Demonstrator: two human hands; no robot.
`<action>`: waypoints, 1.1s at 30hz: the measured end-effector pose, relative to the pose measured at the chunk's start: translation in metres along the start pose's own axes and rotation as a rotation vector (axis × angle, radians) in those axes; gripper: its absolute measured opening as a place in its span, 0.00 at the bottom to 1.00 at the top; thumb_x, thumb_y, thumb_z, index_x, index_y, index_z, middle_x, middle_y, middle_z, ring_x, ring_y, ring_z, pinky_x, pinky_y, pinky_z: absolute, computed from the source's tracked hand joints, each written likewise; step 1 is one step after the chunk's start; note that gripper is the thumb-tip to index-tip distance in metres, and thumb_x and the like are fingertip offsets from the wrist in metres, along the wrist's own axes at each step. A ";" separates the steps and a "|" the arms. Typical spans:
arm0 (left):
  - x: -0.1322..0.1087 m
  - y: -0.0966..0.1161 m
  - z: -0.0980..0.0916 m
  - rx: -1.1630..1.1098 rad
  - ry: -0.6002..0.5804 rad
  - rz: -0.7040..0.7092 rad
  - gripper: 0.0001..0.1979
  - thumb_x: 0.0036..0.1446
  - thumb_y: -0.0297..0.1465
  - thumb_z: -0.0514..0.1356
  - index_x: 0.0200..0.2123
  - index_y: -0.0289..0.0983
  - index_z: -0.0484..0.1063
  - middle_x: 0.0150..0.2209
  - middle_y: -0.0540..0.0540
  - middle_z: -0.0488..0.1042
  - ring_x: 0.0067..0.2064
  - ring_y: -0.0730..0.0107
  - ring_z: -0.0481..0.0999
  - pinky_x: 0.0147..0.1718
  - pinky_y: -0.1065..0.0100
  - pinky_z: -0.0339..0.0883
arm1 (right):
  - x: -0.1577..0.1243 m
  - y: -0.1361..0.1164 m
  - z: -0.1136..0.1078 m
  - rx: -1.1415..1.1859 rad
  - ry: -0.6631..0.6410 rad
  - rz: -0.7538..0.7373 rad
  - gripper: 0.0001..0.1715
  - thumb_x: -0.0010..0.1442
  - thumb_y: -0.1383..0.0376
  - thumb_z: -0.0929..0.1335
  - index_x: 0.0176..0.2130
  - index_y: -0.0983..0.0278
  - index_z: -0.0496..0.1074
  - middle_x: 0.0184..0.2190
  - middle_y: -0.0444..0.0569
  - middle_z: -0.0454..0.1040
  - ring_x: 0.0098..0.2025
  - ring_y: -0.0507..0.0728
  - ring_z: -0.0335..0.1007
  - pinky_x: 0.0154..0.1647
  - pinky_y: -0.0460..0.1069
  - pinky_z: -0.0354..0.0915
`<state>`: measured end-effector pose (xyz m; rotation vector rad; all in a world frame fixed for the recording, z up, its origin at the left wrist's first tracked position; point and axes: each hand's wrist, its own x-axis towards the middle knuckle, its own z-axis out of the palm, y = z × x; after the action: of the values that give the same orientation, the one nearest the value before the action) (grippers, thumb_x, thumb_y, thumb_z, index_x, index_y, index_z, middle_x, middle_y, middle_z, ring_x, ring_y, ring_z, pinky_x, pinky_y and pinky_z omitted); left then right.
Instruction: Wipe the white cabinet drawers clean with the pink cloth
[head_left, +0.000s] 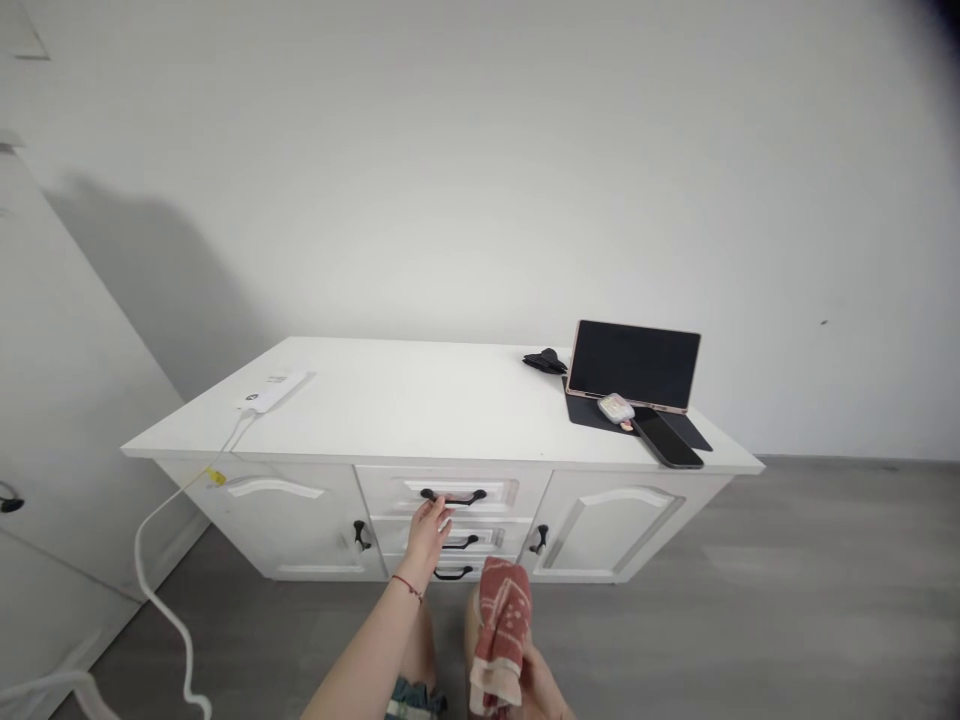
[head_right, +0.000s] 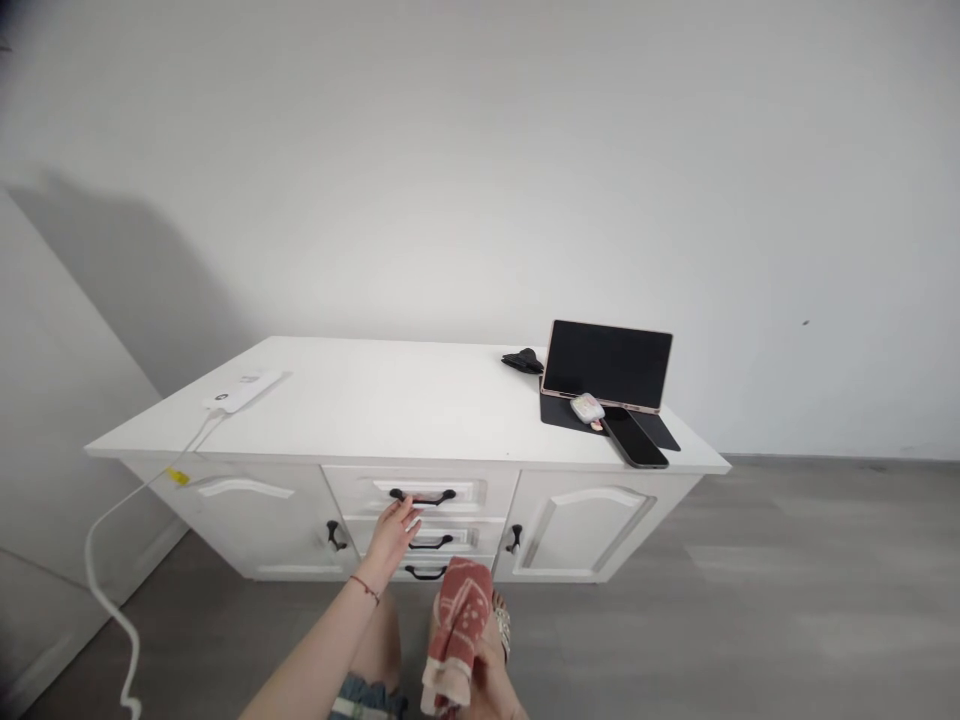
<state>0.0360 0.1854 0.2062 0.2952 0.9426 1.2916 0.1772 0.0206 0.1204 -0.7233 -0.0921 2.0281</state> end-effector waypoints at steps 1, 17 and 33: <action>-0.001 0.000 0.001 0.000 0.002 -0.002 0.17 0.32 0.35 0.73 0.20 0.38 0.67 0.27 0.52 0.75 0.33 0.71 0.74 0.41 0.64 0.60 | -0.002 0.001 0.002 0.035 -0.011 0.003 0.14 0.42 0.58 0.75 0.27 0.66 0.78 0.27 0.49 0.79 0.31 0.55 0.73 0.41 0.50 0.64; -0.089 -0.023 -0.118 0.099 -0.023 -0.252 0.10 0.46 0.31 0.67 0.34 0.36 0.77 0.41 0.37 0.80 0.47 0.53 0.78 0.52 0.57 0.65 | -0.016 0.001 0.005 0.118 -0.037 0.000 0.15 0.43 0.58 0.75 0.26 0.67 0.76 0.27 0.49 0.79 0.32 0.56 0.73 0.42 0.50 0.64; -0.070 -0.024 -0.120 -0.016 -0.117 -0.296 0.14 0.51 0.30 0.63 0.43 0.38 0.76 0.52 0.35 0.74 0.58 0.52 0.69 0.58 0.56 0.58 | -0.043 -0.020 0.010 -0.012 0.020 -0.126 0.15 0.43 0.71 0.74 0.35 0.63 0.78 0.30 0.48 0.80 0.30 0.54 0.73 0.38 0.50 0.65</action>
<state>-0.0340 0.0784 0.1461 0.2069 0.8411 0.9993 0.2031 -0.0006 0.1551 -0.7272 -0.1355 1.9015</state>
